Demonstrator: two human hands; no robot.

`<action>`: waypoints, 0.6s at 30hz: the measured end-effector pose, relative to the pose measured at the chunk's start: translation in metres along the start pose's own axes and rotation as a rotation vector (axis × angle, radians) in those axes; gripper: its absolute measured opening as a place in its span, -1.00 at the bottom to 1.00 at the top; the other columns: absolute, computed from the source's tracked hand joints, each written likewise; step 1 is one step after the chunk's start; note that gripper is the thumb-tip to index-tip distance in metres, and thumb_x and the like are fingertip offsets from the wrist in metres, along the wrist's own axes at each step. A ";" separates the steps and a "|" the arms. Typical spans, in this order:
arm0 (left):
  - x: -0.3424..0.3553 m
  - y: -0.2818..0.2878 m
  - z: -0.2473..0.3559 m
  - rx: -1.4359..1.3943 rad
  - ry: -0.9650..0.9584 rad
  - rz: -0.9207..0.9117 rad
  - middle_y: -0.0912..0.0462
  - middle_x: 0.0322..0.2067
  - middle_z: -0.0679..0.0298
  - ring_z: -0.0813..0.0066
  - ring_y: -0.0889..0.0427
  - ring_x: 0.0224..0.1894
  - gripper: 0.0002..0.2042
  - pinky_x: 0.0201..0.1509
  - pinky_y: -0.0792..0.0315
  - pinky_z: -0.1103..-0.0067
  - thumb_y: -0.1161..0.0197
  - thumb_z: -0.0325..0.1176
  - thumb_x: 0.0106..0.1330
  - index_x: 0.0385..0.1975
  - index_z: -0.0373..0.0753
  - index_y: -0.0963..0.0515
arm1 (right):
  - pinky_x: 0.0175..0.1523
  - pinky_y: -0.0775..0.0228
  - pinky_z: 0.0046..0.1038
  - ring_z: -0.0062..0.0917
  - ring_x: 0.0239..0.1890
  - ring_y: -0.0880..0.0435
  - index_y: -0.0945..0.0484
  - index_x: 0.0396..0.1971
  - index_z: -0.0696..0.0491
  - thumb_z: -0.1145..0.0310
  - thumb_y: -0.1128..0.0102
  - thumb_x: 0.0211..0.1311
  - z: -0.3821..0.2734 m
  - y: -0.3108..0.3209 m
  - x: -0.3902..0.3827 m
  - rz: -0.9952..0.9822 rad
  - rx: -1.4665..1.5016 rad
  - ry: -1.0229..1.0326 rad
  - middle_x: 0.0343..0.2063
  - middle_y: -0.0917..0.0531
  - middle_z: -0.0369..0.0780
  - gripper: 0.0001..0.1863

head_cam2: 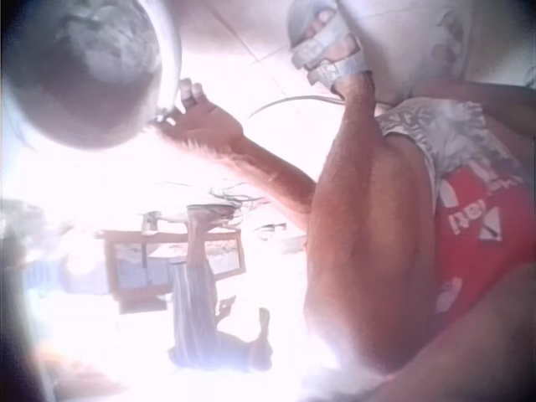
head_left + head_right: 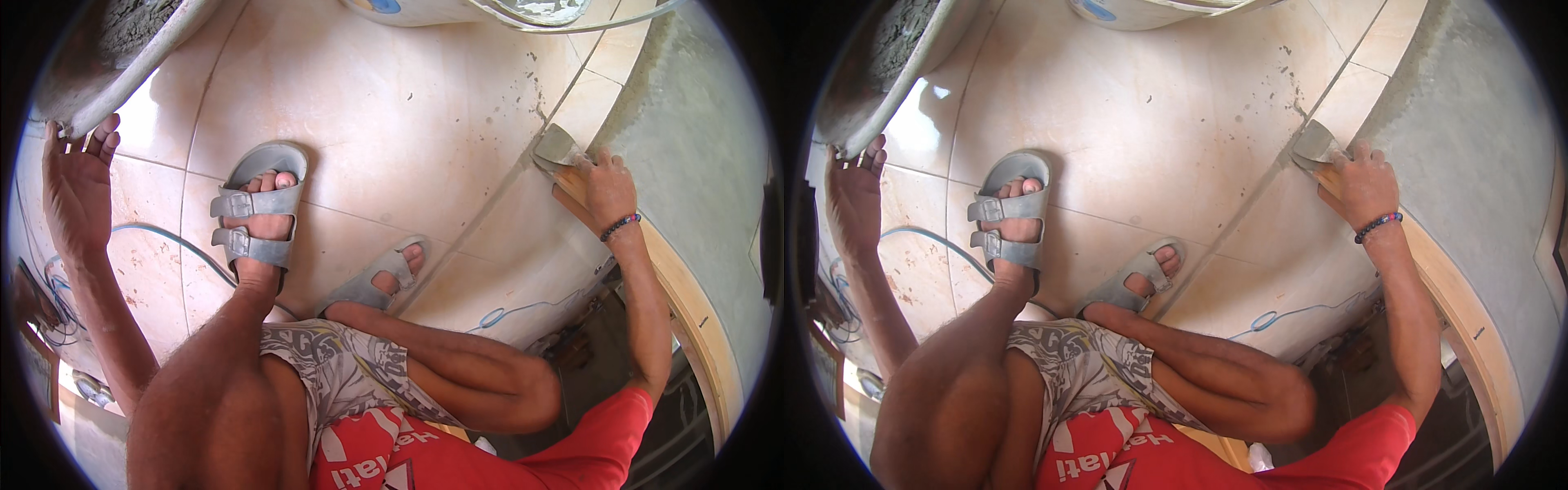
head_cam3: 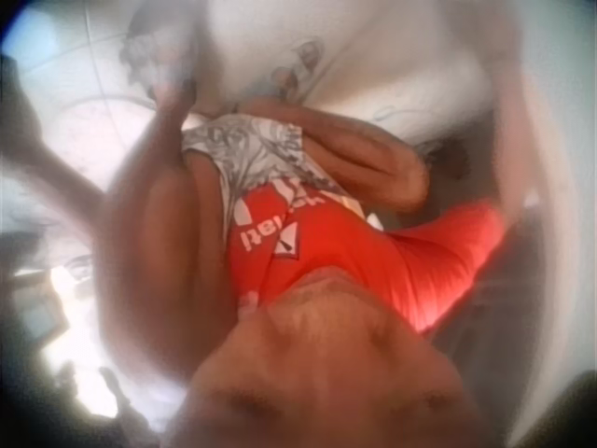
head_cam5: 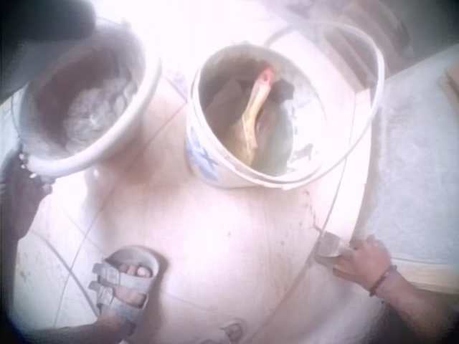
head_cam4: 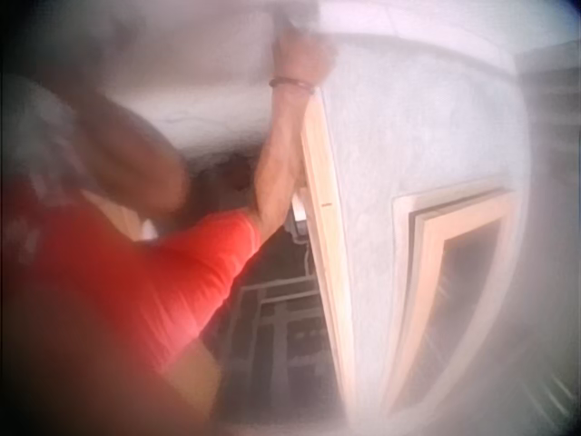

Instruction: The person scoops grout from a bucket using a trowel and applies it to the joints between floor tiles. They then use a smaller tool to smooth and clean the grout lines along the edges of the tiles.

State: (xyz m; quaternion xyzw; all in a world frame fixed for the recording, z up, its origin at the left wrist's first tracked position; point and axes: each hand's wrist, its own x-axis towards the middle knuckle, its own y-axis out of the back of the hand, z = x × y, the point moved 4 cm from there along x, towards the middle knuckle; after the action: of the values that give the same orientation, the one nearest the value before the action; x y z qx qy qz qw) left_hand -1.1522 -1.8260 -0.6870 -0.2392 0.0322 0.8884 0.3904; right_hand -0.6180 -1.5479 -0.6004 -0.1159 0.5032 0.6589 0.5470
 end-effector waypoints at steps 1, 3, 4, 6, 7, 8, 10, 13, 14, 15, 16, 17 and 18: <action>-0.001 0.000 -0.001 -0.009 0.008 -0.006 -0.41 0.11 0.12 0.34 -0.51 0.06 -0.51 0.22 -0.31 0.47 -0.02 -0.05 0.43 0.21 -0.25 -0.24 | -0.18 -0.47 -0.30 -0.29 -0.12 -0.51 -0.59 -0.07 -0.16 0.13 -0.37 -0.03 -0.005 0.002 -0.003 -0.007 0.006 -0.005 -0.16 -0.48 -0.20 -0.55; 0.000 0.001 -0.001 -0.032 0.018 -0.020 -0.43 0.09 0.14 0.35 -0.50 0.06 -0.53 0.22 -0.29 0.47 0.00 -0.08 0.45 0.20 -0.27 -0.25 | -0.16 -0.47 -0.30 -0.29 -0.12 -0.50 -0.59 -0.07 -0.15 0.11 -0.38 -0.05 -0.008 0.000 -0.005 0.008 0.019 -0.007 -0.16 -0.48 -0.21 -0.53; 0.001 0.002 -0.001 -0.046 0.026 -0.028 -0.44 0.09 0.14 0.35 -0.50 0.05 -0.54 0.22 -0.30 0.47 0.00 -0.09 0.45 0.19 -0.28 -0.25 | -0.15 -0.47 -0.30 -0.29 -0.12 -0.49 -0.60 -0.07 -0.15 0.09 -0.38 -0.06 -0.008 -0.007 -0.005 0.024 0.026 -0.004 -0.17 -0.48 -0.21 -0.53; 0.003 0.002 -0.002 -0.065 0.031 -0.035 -0.45 0.08 0.14 0.35 -0.51 0.04 -0.55 0.21 -0.30 0.47 0.00 -0.10 0.45 0.18 -0.28 -0.27 | -0.14 -0.47 -0.30 -0.29 -0.11 -0.48 -0.60 -0.07 -0.14 0.09 -0.39 -0.08 -0.009 -0.016 -0.005 0.042 0.031 0.001 -0.18 -0.49 -0.22 -0.51; 0.004 0.001 -0.003 -0.068 0.028 -0.034 -0.45 0.08 0.14 0.35 -0.51 0.04 -0.55 0.21 -0.30 0.47 0.00 -0.10 0.45 0.17 -0.28 -0.27 | -0.14 -0.48 -0.30 -0.29 -0.10 -0.48 -0.59 -0.07 -0.13 0.12 -0.40 -0.09 -0.009 -0.019 -0.006 0.044 0.030 0.001 -0.17 -0.48 -0.22 -0.51; 0.002 0.001 -0.001 -0.066 0.024 -0.026 -0.45 0.07 0.14 0.35 -0.51 0.04 -0.56 0.21 -0.30 0.48 0.00 -0.11 0.45 0.17 -0.28 -0.28 | -0.14 -0.48 -0.30 -0.30 -0.08 -0.47 -0.58 -0.07 -0.12 0.15 -0.42 -0.11 -0.011 -0.019 -0.004 0.050 0.033 0.010 -0.16 -0.48 -0.22 -0.50; -0.002 -0.003 0.006 -0.117 0.053 -0.073 -0.46 0.08 0.14 0.36 -0.51 0.03 -0.56 0.20 -0.31 0.48 0.00 -0.11 0.45 0.17 -0.28 -0.28 | -0.13 -0.48 -0.29 -0.30 -0.07 -0.46 -0.57 -0.07 -0.11 0.15 -0.42 -0.12 -0.011 -0.017 0.000 0.015 0.021 -0.003 -0.15 -0.48 -0.23 -0.49; 0.000 0.004 0.004 -0.079 0.027 -0.036 -0.46 0.08 0.14 0.36 -0.52 0.03 -0.56 0.20 -0.31 0.47 -0.01 -0.11 0.45 0.17 -0.28 -0.28 | -0.12 -0.46 -0.28 -0.30 -0.06 -0.44 -0.59 -0.07 -0.11 0.05 -0.40 -0.09 -0.010 -0.013 0.001 -0.001 0.013 -0.021 -0.16 -0.48 -0.23 -0.48; 0.002 0.005 0.000 -0.073 0.023 -0.030 -0.46 0.08 0.14 0.36 -0.52 0.03 -0.56 0.20 -0.31 0.47 -0.01 -0.11 0.45 0.17 -0.27 -0.28 | -0.11 -0.45 -0.27 -0.30 -0.06 -0.43 -0.60 -0.06 -0.12 0.00 -0.38 -0.08 -0.009 -0.013 -0.001 -0.004 0.009 -0.031 -0.16 -0.48 -0.24 -0.47; 0.003 0.005 -0.003 -0.066 0.019 -0.023 -0.45 0.08 0.14 0.35 -0.52 0.03 -0.56 0.21 -0.31 0.47 -0.01 -0.11 0.45 0.17 -0.27 -0.28 | -0.11 -0.45 -0.27 -0.30 -0.06 -0.43 -0.60 -0.06 -0.11 0.00 -0.38 -0.08 -0.008 -0.013 -0.003 -0.004 0.002 -0.040 -0.16 -0.48 -0.24 -0.47; 0.004 0.003 -0.005 -0.081 0.032 -0.036 -0.45 0.08 0.14 0.35 -0.52 0.03 -0.56 0.21 -0.31 0.46 -0.02 -0.11 0.44 0.17 -0.27 -0.29 | -0.11 -0.45 -0.26 -0.30 -0.06 -0.43 -0.60 -0.06 -0.11 -0.01 -0.38 -0.08 -0.008 -0.013 -0.005 -0.003 -0.005 -0.048 -0.16 -0.48 -0.23 -0.47; 0.003 0.001 -0.005 -0.088 0.038 -0.038 -0.45 0.08 0.14 0.35 -0.52 0.03 -0.56 0.21 -0.30 0.46 -0.02 -0.10 0.44 0.17 -0.27 -0.29 | -0.10 -0.45 -0.25 -0.30 -0.06 -0.42 -0.60 -0.06 -0.11 -0.01 -0.38 -0.07 -0.008 -0.014 -0.005 0.002 -0.009 -0.050 -0.16 -0.49 -0.23 -0.47; 0.002 0.000 -0.004 -0.097 0.045 -0.040 -0.45 0.08 0.14 0.34 -0.52 0.04 -0.56 0.21 -0.30 0.46 -0.02 -0.10 0.44 0.17 -0.27 -0.29 | -0.10 -0.45 -0.25 -0.30 -0.06 -0.42 -0.60 -0.05 -0.10 -0.01 -0.38 -0.07 -0.008 -0.014 -0.005 0.005 -0.010 -0.052 -0.16 -0.49 -0.23 -0.46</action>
State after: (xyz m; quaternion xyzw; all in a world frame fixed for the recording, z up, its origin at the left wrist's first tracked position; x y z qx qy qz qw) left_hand -1.1518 -1.8257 -0.6919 -0.2784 -0.0069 0.8753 0.3954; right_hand -0.6077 -1.5587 -0.6076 -0.1001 0.4859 0.6656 0.5575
